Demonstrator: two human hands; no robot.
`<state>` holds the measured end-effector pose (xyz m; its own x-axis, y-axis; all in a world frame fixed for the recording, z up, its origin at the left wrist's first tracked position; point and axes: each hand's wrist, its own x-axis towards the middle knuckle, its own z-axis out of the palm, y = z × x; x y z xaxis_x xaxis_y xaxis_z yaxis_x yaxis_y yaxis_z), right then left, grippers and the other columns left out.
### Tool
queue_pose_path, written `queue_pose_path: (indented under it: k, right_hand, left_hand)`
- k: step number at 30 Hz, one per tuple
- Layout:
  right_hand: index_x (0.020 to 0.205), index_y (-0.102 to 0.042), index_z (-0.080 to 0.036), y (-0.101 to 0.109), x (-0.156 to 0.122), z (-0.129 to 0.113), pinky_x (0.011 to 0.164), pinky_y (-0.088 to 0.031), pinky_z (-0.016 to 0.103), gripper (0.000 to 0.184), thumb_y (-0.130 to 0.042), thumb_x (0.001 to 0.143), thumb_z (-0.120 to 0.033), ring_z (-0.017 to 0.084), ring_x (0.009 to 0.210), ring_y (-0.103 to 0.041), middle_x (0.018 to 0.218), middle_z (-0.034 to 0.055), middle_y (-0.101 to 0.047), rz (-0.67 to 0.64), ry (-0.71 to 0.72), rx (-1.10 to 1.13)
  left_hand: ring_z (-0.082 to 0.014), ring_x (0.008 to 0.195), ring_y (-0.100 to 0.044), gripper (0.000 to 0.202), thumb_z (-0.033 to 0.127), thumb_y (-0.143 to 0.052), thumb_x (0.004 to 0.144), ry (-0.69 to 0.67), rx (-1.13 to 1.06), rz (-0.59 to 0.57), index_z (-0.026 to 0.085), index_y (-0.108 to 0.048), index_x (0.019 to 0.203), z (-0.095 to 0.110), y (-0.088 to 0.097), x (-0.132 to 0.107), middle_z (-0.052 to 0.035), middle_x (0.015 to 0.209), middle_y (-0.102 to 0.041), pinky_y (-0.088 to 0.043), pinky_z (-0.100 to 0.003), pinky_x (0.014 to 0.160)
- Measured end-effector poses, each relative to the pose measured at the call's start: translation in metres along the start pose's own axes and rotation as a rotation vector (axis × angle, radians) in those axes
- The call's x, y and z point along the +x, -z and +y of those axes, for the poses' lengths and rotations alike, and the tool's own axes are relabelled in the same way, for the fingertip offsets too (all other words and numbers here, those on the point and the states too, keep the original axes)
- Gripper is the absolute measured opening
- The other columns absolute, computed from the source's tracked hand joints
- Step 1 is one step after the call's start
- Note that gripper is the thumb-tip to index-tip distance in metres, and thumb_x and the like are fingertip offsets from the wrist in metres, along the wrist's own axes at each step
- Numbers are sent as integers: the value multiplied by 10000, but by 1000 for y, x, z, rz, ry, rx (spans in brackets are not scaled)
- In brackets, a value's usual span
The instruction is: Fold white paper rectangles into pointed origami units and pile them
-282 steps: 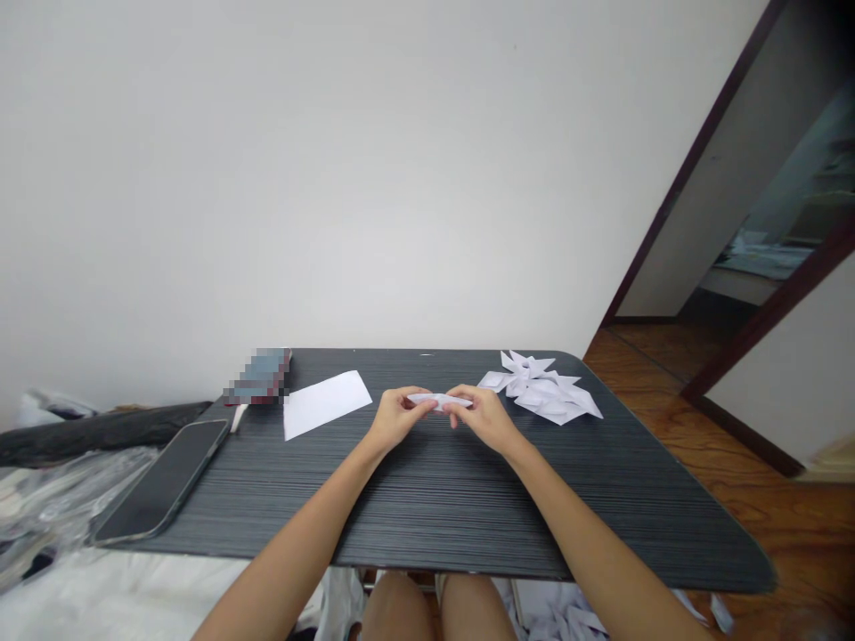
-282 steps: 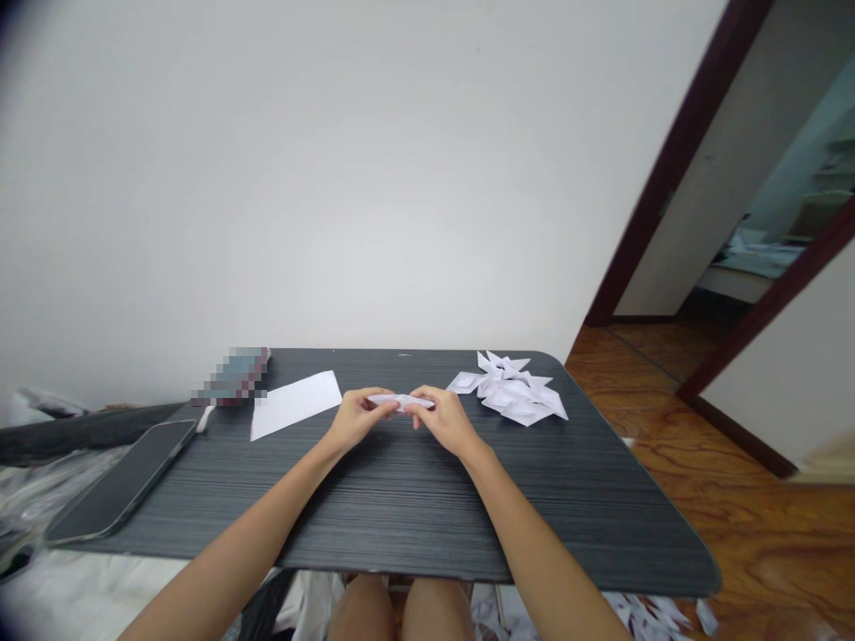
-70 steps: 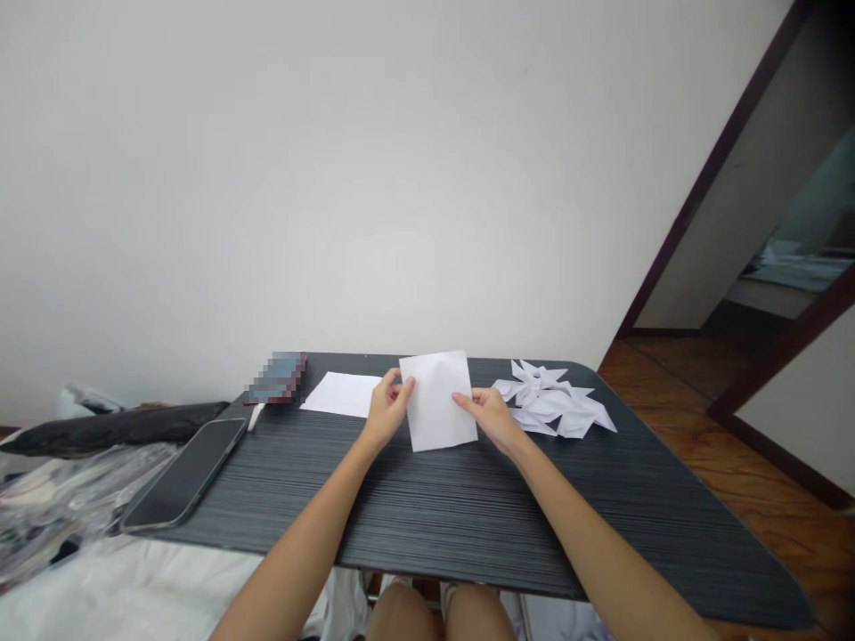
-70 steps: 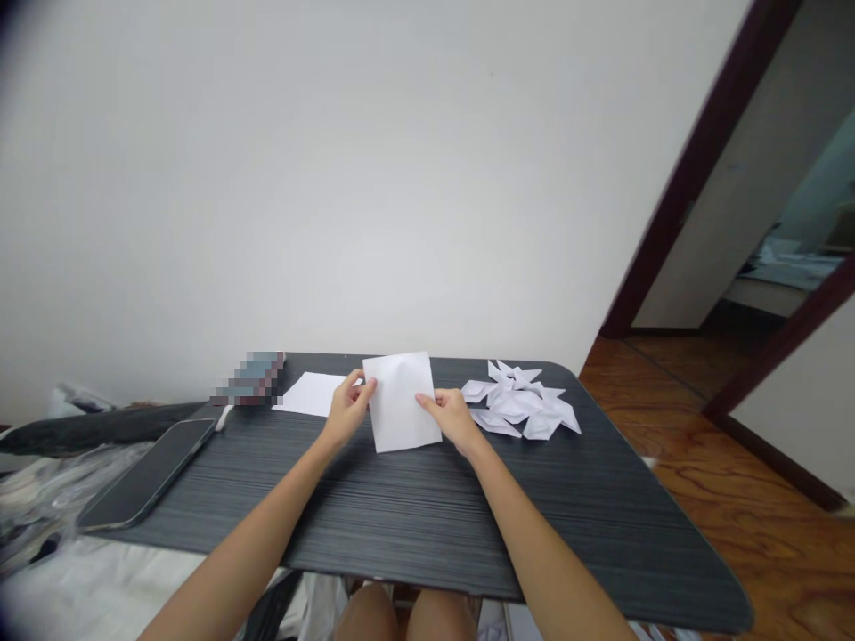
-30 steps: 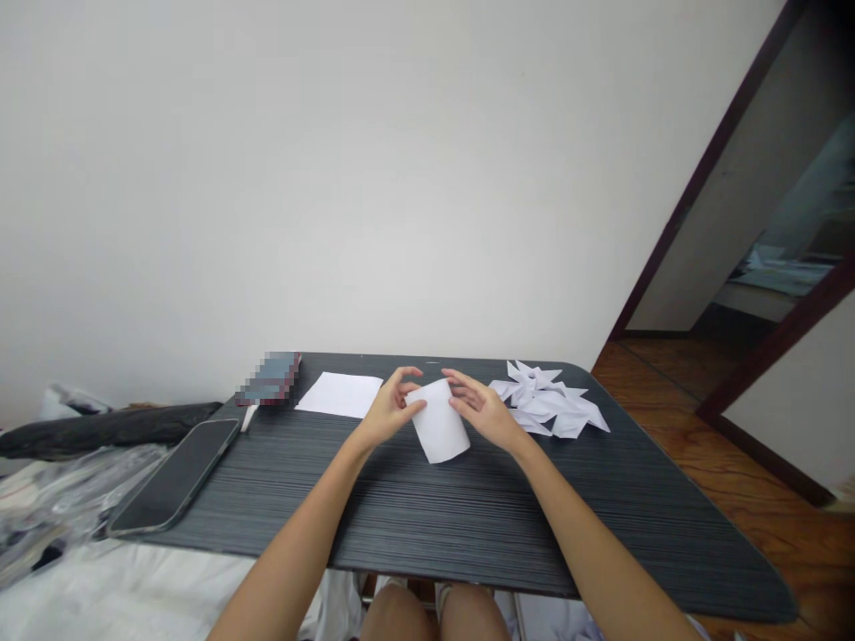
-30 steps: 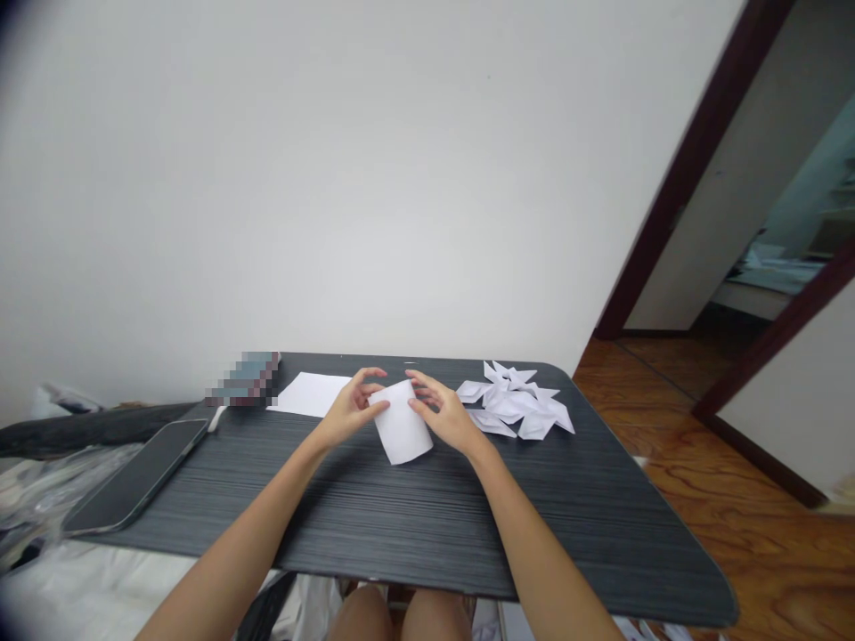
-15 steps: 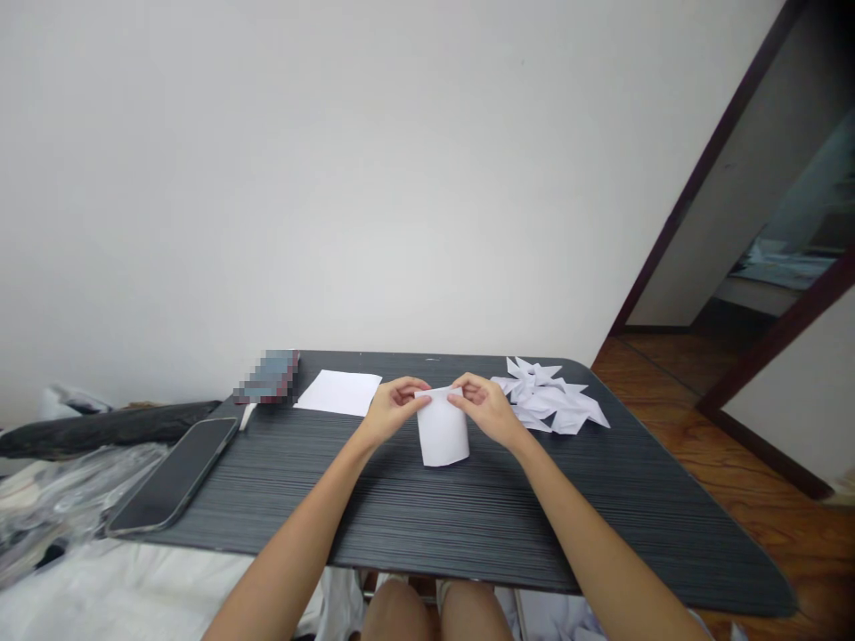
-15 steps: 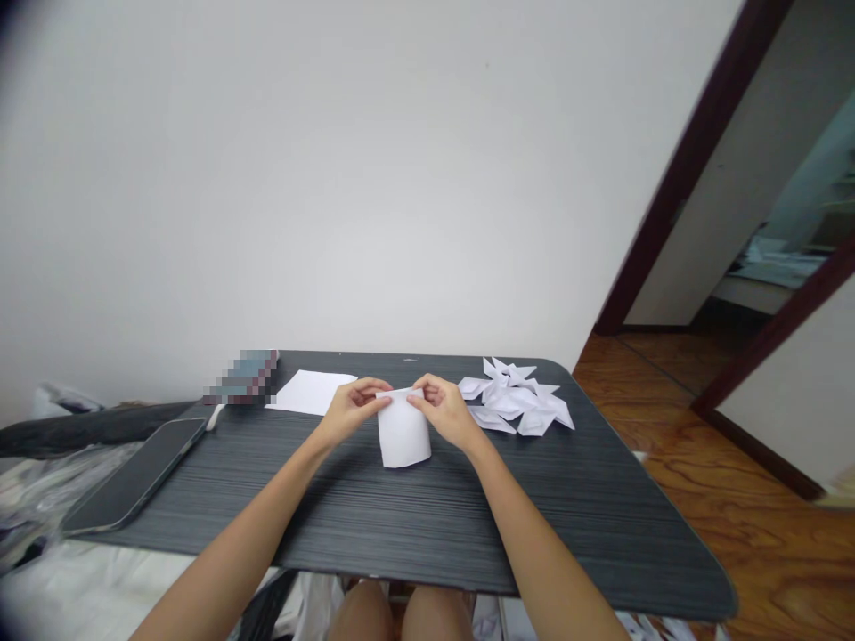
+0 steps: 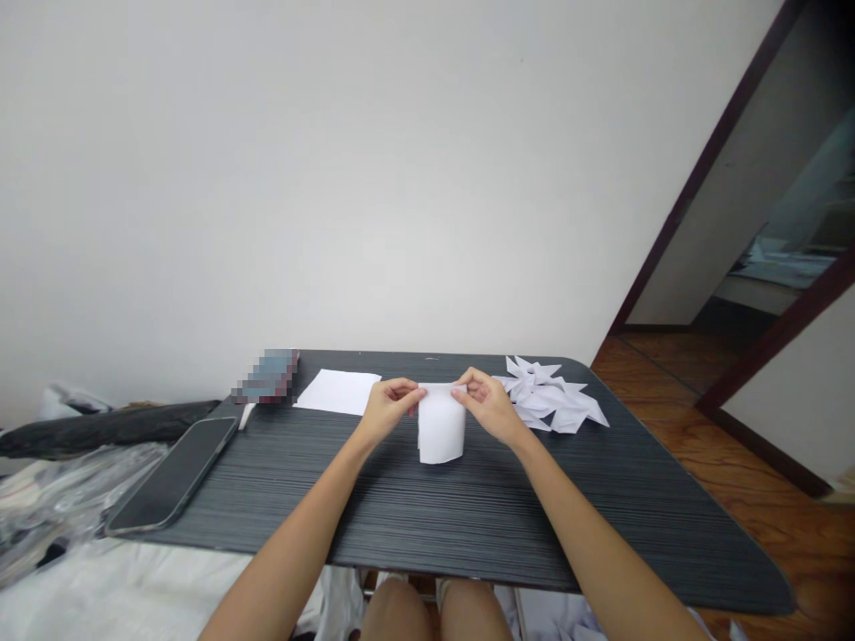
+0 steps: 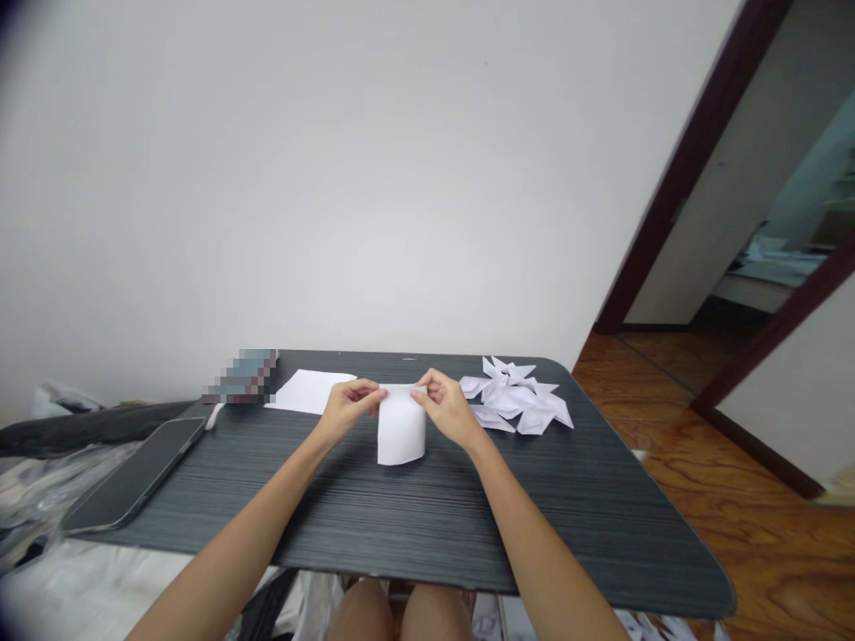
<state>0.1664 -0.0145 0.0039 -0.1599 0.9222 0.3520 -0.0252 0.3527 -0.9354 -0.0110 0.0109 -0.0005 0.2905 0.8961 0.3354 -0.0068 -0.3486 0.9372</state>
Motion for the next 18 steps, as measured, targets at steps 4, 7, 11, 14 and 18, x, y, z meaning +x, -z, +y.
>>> queue_pose_path:
  k: [4,7,11,14,18]
  right_hand:
    - [691,-411,-193,0,0,0,511,-376,221,221,-552,692,-363,106,548,-501,601,-26,-527,-7,-7,-22]
    - [683,-400,-193,0,0,0,489,-362,212,222,-547,697,-358,99,526,-489,584,-32,-515,-4,-6,-30]
    - [676,-404,-189,-1,0,-1,481,-352,202,209,-558,692,-330,92,518,-487,578,-37,-516,-1,3,1]
    - [721,-428,-190,-1,0,-1,481,-362,202,210,-579,671,-327,93,510,-502,581,-40,-542,5,-34,46]
    - [855,-495,-185,2,1,2,535,-411,241,324,-625,615,-358,122,539,-546,567,-35,-580,26,-158,114]
  left_hand:
    - [-83,419,-474,234,356,-597,658,-28,59,5,124,-581,635,1,-2,-2,18,466,-532,-389,-207,449]
    - [-96,434,-507,234,357,-588,669,-28,65,5,125,-584,636,1,-2,-4,8,483,-558,-413,-214,465]
    - [-100,428,-517,231,345,-586,677,-36,76,0,123,-581,615,3,-3,-5,6,472,-563,-416,-213,467]
    - [-95,425,-513,237,342,-575,688,-44,91,-13,119,-579,607,4,-2,-5,5,462,-559,-412,-209,467]
    - [-88,411,-503,243,345,-574,691,-38,77,-5,116,-569,611,5,0,-4,6,464,-556,-404,-202,448]
